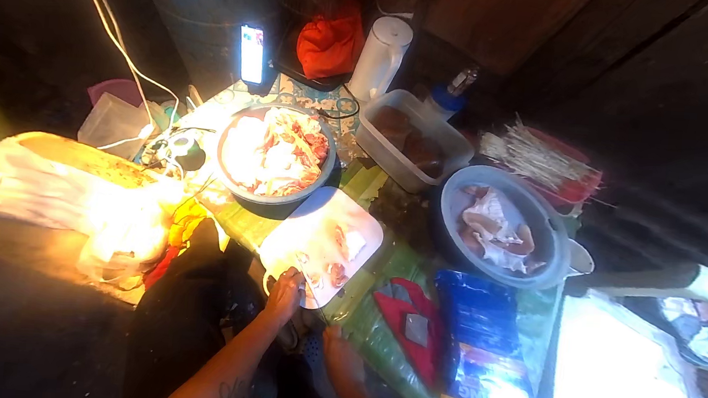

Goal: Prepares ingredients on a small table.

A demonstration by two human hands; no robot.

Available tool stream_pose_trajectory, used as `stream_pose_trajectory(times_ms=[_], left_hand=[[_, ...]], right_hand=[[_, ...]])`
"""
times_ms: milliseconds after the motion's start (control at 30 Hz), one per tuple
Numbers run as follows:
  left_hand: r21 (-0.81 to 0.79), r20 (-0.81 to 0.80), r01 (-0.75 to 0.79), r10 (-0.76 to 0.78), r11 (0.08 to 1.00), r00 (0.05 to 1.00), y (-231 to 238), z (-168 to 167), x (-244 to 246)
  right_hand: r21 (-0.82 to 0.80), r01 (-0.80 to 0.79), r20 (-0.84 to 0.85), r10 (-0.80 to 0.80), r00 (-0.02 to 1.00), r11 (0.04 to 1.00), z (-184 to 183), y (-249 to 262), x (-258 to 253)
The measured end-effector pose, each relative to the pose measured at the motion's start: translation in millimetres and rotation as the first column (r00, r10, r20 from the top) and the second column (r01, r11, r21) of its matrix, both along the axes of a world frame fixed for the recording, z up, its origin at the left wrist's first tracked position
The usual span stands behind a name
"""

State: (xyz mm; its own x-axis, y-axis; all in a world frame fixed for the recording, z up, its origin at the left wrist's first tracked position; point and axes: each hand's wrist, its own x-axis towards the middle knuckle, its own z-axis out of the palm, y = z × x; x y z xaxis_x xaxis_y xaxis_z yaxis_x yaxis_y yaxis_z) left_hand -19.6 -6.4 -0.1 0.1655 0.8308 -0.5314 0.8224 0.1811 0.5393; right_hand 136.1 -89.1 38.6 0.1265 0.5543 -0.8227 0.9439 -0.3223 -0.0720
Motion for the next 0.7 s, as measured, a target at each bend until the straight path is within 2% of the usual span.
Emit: stream_pose_trajectory(times_ms=[167, 300, 400, 567, 700], left_hand=[[-0.029, -0.017, -0.046, 0.045, 0.999, 0.999, 0, 3, 4], [-0.089, -0.088, -0.106, 0.098, 0.990, 0.991, 1, 6, 11], [-0.100, -0.095, -0.077, 0.068, 0.992, 0.993, 1, 8, 11], [-0.090, -0.056, -0.019, 0.014, 0.996, 0.998, 1, 9, 11], [-0.102, -0.086, -0.068, 0.060, 0.992, 0.995, 4, 8, 10]], right_hand=[[0.026, -0.017, 0.051, 0.016, 0.999, 1.000, -3, 40, -30], [-0.018, -0.004, 0.069, 0.005, 0.998, 1.000, -4, 12, -10], [-0.036, 0.017, 0.089, -0.014, 0.996, 0.999, -6, -20, 8], [-0.019, 0.019, 0.068, -0.017, 0.998, 1.000, -5, 6, -4], [-0.040, 0.033, 0.040, -0.032, 0.999, 0.999, -7, 1, 2]])
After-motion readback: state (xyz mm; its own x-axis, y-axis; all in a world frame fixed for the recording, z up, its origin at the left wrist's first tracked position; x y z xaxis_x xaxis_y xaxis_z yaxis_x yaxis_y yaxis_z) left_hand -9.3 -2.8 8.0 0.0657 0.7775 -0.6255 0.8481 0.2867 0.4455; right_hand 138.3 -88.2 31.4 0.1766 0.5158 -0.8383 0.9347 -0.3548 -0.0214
